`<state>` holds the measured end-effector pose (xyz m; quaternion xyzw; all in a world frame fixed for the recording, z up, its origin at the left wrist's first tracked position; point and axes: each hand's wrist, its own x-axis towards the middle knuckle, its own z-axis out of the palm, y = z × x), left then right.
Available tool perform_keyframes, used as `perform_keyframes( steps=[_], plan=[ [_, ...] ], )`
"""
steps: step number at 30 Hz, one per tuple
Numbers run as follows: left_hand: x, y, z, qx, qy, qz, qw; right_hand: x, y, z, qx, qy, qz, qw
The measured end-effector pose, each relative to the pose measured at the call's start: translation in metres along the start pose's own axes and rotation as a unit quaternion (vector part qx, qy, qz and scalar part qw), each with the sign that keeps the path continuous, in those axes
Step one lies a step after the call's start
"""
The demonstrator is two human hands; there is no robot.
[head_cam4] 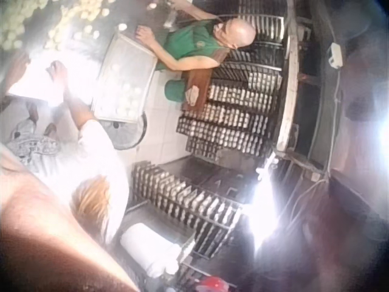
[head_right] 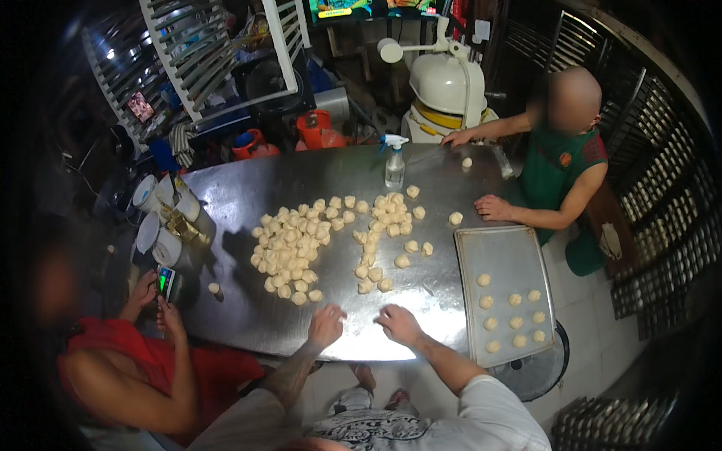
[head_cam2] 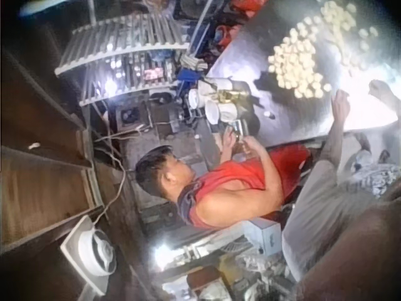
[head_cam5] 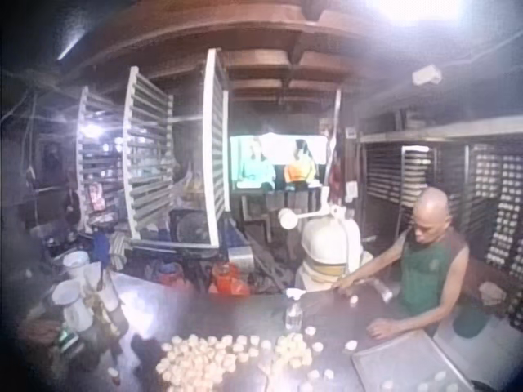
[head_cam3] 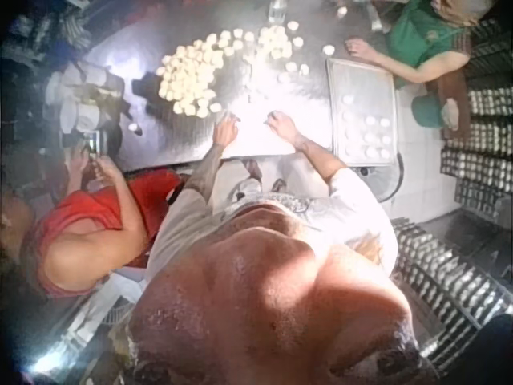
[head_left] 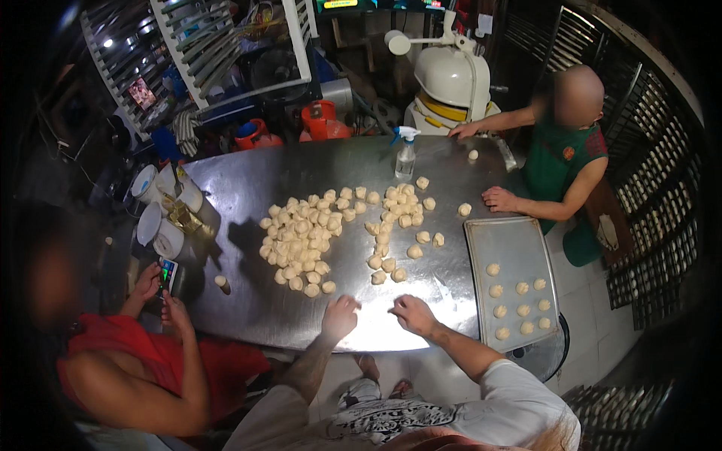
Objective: The person rolls and shapes small pieces of dough by hand on a metal prep table and arranges them in rows on a baking tray.
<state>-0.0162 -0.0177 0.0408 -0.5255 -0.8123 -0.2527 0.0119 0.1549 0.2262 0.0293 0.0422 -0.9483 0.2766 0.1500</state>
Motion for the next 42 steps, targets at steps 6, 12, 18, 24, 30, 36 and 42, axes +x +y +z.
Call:
perform_keyframes(
  steps=[6, 12, 18, 24, 30, 36, 42],
  plan=[
    [-0.011, 0.019, 0.031, -0.152, 0.072, -0.104, 0.980, -0.004, -0.051, 0.020, 0.106, 0.072, 0.158, 0.979],
    [0.009, -0.009, 0.031, -0.041, 0.019, -0.045, 0.998, 0.009, -0.005, 0.007, -0.058, 0.005, 0.054, 0.997],
    [-0.033, 0.010, 0.027, -0.111, 0.009, -0.052, 0.992, -0.011, -0.053, 0.016, 0.083, 0.071, 0.162, 0.981],
    [0.036, 0.006, 0.017, -0.020, 0.064, -0.065, 0.996, 0.037, -0.029, 0.012, -0.061, 0.105, 0.126, 0.985],
    [-0.030, -0.007, 0.027, -0.099, -0.017, -0.043, 0.994, -0.022, -0.028, 0.002, 0.083, 0.099, 0.169, 0.977],
    [0.038, 0.037, 0.054, 0.004, 0.095, -0.208, 0.974, 0.038, -0.020, 0.025, -0.027, 0.207, 0.198, 0.958],
    [-0.001, 0.048, 0.047, -0.116, 0.206, -0.263, 0.935, 0.000, 0.002, -0.023, 0.058, 0.303, 0.295, 0.904]
  ],
)
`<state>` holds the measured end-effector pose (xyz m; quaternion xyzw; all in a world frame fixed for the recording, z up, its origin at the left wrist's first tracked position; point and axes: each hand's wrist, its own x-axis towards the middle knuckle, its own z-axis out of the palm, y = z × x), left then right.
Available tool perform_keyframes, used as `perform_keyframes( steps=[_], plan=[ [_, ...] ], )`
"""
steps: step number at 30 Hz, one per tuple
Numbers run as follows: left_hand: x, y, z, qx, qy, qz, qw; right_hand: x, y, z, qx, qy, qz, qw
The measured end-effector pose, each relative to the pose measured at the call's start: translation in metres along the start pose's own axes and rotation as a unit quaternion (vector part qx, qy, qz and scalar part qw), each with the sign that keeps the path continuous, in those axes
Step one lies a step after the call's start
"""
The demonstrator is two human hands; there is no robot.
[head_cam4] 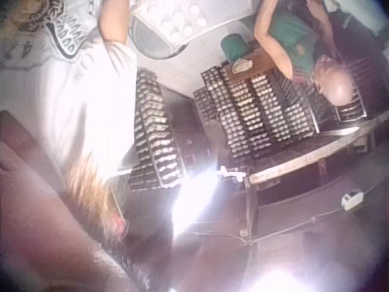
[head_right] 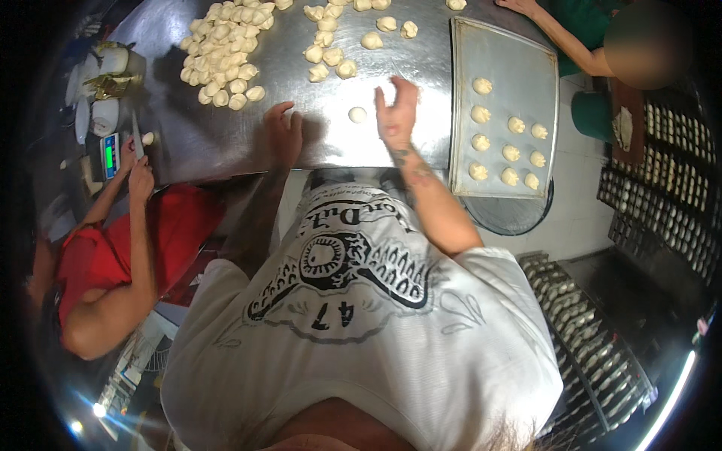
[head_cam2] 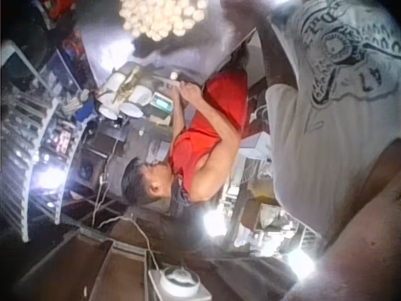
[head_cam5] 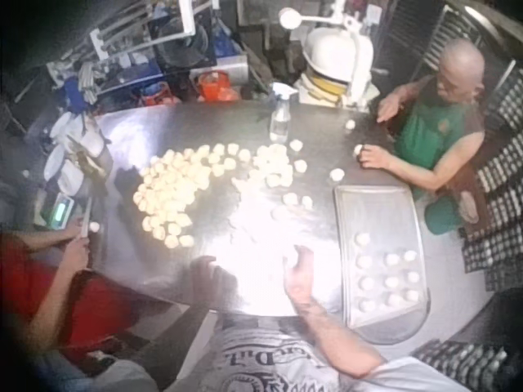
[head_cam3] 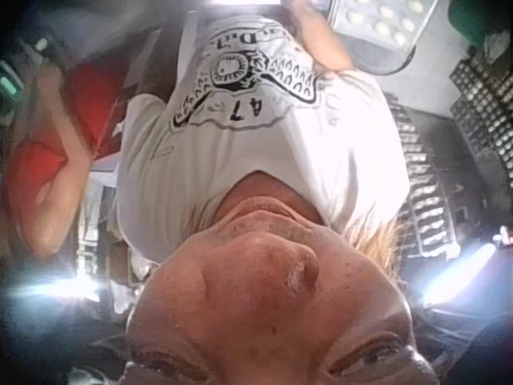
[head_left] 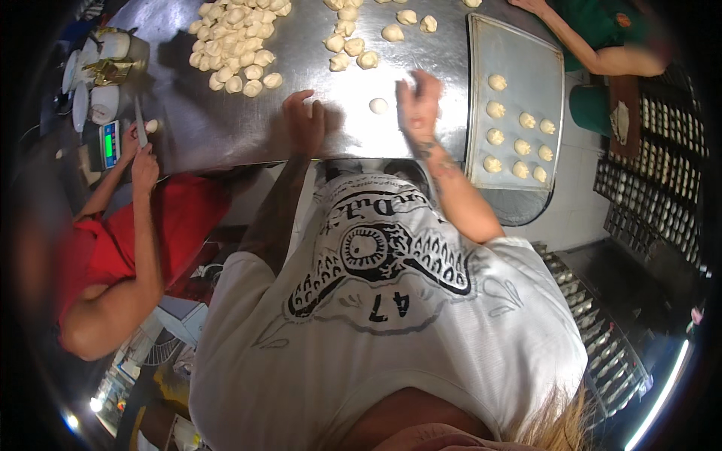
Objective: The person rolls and shapes small pieces of dough by hand on a metal prep table and arranges them in rows on a baking tray.
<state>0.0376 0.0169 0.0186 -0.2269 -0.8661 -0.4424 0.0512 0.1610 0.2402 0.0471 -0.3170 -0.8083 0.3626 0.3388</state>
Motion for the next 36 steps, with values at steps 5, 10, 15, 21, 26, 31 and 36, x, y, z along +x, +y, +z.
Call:
perform_keyframes(
  steps=[5, 10, 15, 21, 26, 31, 36],
  plan=[
    [-0.020, 0.020, -0.002, -0.234, -0.046, 0.006, 0.971, 0.045, 0.024, -0.080, -0.260, -0.239, 0.069, 0.933],
    [-0.023, 0.070, 0.040, -0.038, -0.151, 0.104, 0.982, 0.055, 0.009, -0.090, -0.202, -0.403, 0.166, 0.877],
    [-0.034, 0.053, 0.046, 0.004, -0.188, 0.101, 0.977, -0.014, 0.009, -0.108, 0.037, -0.339, 0.145, 0.929],
    [-0.035, 0.058, 0.041, -0.027, -0.194, 0.103, 0.975, -0.040, -0.043, -0.081, -0.044, -0.260, -0.043, 0.964],
    [-0.029, 0.061, 0.044, -0.006, -0.219, 0.090, 0.972, -0.047, -0.043, -0.081, -0.133, -0.283, -0.047, 0.949],
    [-0.034, 0.063, 0.045, -0.064, -0.154, 0.088, 0.982, -0.056, -0.042, -0.113, -0.123, -0.300, -0.019, 0.946],
    [-0.034, 0.060, 0.050, -0.002, -0.250, 0.063, 0.966, -0.034, -0.056, -0.072, -0.159, -0.292, 0.032, 0.943]
  ],
)
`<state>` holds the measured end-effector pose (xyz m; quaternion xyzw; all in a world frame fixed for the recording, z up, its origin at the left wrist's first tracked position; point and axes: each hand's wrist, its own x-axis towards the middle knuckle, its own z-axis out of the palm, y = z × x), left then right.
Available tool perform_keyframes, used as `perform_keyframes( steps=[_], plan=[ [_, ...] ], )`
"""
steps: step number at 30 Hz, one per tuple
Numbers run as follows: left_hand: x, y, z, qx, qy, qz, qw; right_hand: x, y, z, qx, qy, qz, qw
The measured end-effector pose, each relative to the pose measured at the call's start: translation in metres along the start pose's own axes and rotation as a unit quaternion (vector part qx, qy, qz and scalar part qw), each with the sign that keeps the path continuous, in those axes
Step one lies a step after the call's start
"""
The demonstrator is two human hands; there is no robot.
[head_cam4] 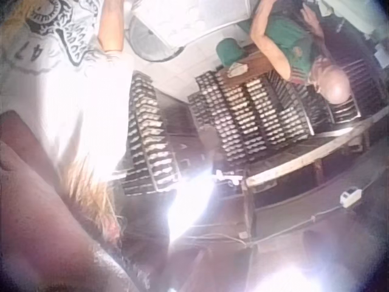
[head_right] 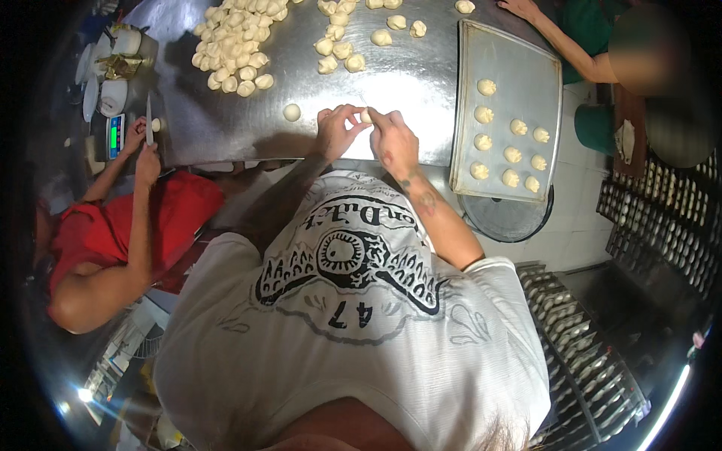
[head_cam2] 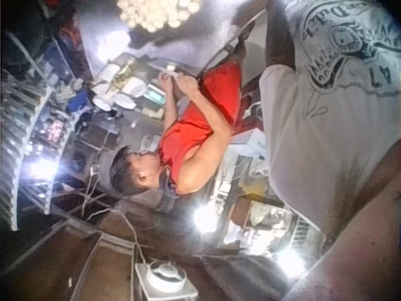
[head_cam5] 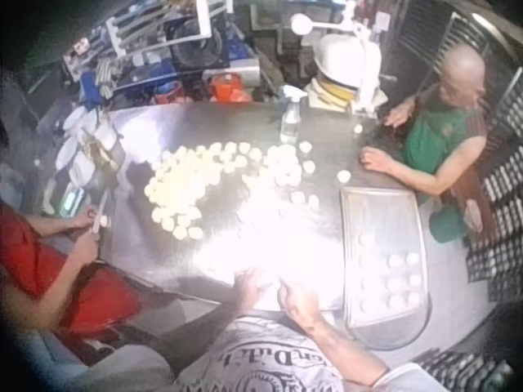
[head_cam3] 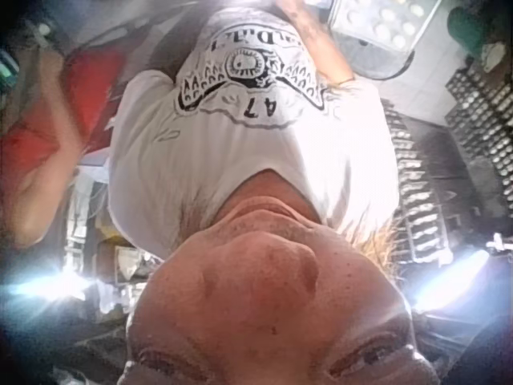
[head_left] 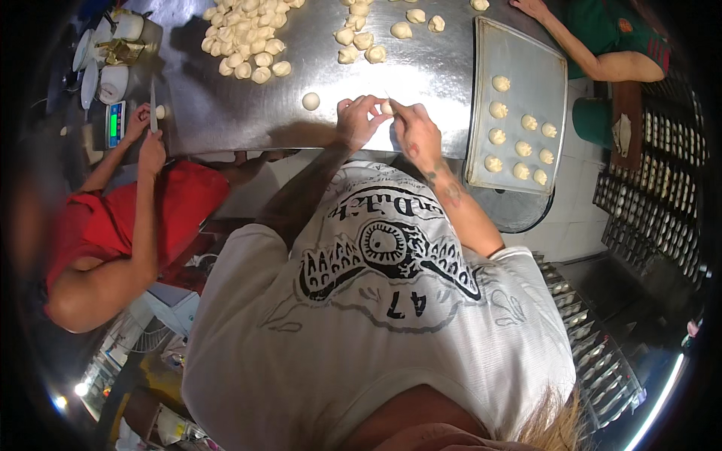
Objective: The person rolls and shapes small pieces of dough by hand on a metal prep table and arranges them in rows on a baking tray.
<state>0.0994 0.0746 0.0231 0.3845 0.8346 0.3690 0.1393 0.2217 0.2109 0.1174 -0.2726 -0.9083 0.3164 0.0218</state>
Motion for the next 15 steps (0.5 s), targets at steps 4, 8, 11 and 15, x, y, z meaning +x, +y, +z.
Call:
perform_keyframes(
  steps=[4, 8, 11, 15],
  plan=[
    [-0.001, 0.002, 0.002, -0.002, 0.065, 0.027, 0.998, -0.047, 0.039, -0.017, 0.032, -0.009, -0.053, 0.998],
    [0.001, -0.001, 0.007, -0.038, 0.077, 0.066, 0.994, -0.003, 0.000, -0.005, 0.039, 0.029, -0.025, 0.999],
    [0.001, 0.004, 0.004, 0.019, -0.001, 0.018, 1.000, -0.012, 0.014, 0.000, -0.011, -0.016, -0.023, 1.000],
    [-0.013, -0.001, -0.021, -0.027, 0.016, 0.050, 0.998, -0.058, 0.023, -0.047, -0.036, -0.086, -0.011, 0.996]
  ],
)
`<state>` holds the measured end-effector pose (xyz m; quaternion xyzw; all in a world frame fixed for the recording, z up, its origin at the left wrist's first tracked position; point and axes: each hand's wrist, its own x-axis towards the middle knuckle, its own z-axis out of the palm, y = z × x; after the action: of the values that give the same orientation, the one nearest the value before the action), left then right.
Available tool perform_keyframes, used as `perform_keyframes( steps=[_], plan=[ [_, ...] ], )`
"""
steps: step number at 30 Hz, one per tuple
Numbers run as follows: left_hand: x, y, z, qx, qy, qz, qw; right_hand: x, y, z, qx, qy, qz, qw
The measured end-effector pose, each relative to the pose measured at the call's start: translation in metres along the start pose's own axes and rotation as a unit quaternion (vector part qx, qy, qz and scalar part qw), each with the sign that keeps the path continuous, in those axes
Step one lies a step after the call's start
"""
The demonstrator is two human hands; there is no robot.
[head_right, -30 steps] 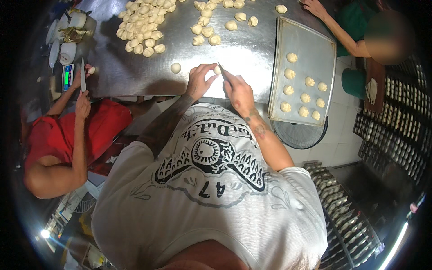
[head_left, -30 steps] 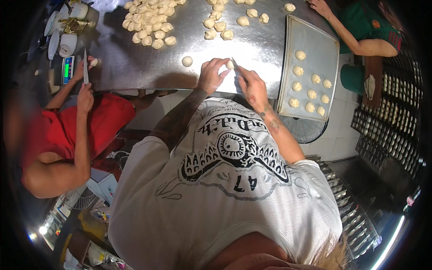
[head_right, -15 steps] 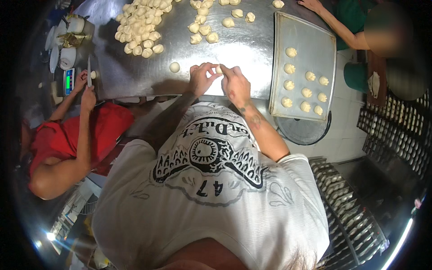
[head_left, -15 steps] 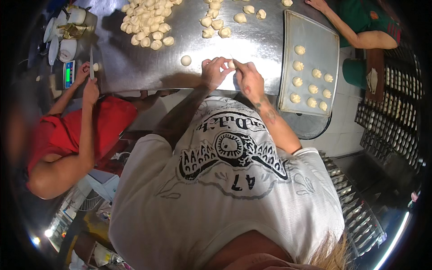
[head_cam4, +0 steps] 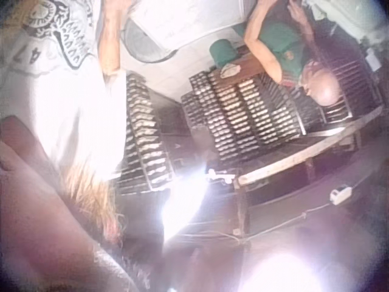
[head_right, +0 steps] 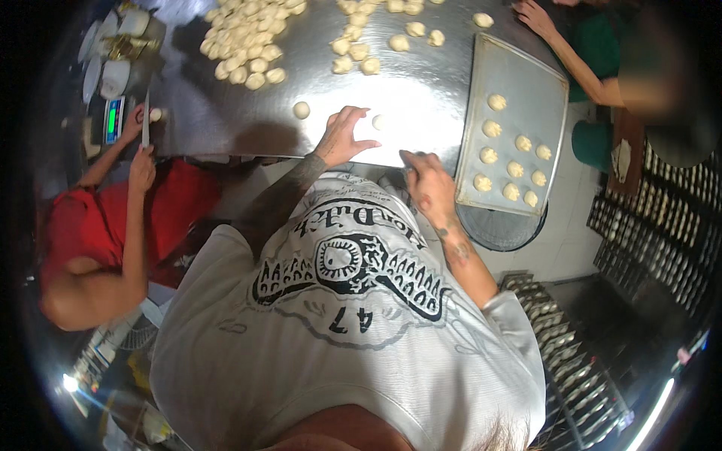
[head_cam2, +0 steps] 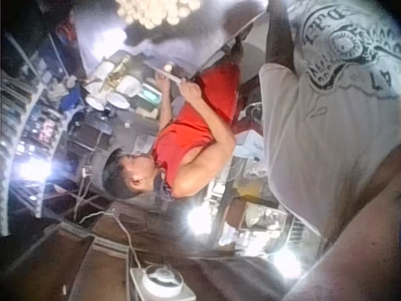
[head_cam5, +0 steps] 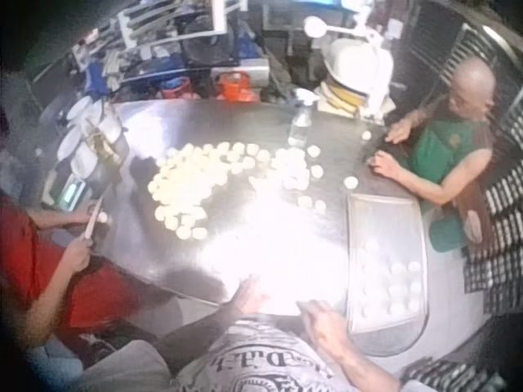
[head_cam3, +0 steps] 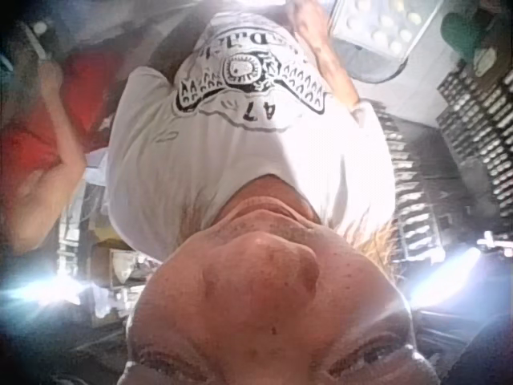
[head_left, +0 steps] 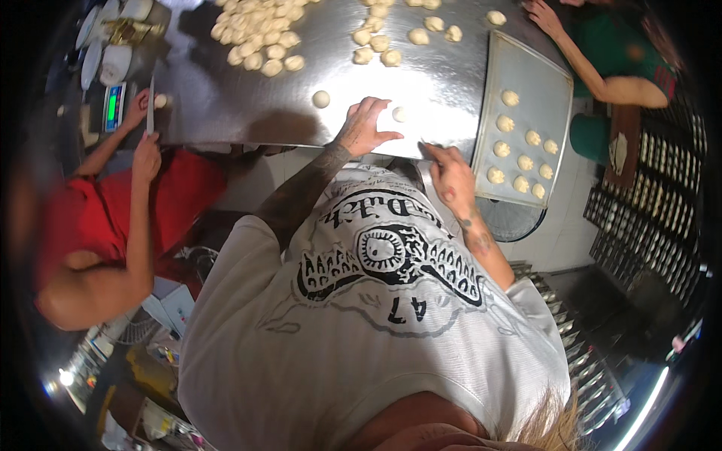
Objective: The person rolls and shapes small pieces of dough by hand on a metal prep table and arranges them in rows on a baking tray.
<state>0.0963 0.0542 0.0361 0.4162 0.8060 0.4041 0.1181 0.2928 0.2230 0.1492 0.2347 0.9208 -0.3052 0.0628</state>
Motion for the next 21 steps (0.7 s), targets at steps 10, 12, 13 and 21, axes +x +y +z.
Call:
perform_keyframes(
  steps=[10, 12, 13, 21],
  plan=[
    [-0.041, -0.065, -0.085, 0.060, 0.118, -0.133, 0.982, 0.123, -0.140, 0.087, 0.083, 0.033, -0.139, 0.986],
    [-0.039, -0.068, -0.086, 0.034, 0.122, -0.149, 0.981, 0.119, -0.138, 0.095, 0.051, 0.035, -0.146, 0.987],
    [-0.040, -0.071, -0.085, 0.056, 0.117, -0.148, 0.980, 0.109, -0.132, 0.092, 0.038, 0.024, -0.137, 0.990],
    [-0.036, -0.072, -0.091, 0.046, 0.106, -0.107, 0.987, 0.118, -0.146, 0.095, 0.038, 0.045, -0.120, 0.991]
  ],
)
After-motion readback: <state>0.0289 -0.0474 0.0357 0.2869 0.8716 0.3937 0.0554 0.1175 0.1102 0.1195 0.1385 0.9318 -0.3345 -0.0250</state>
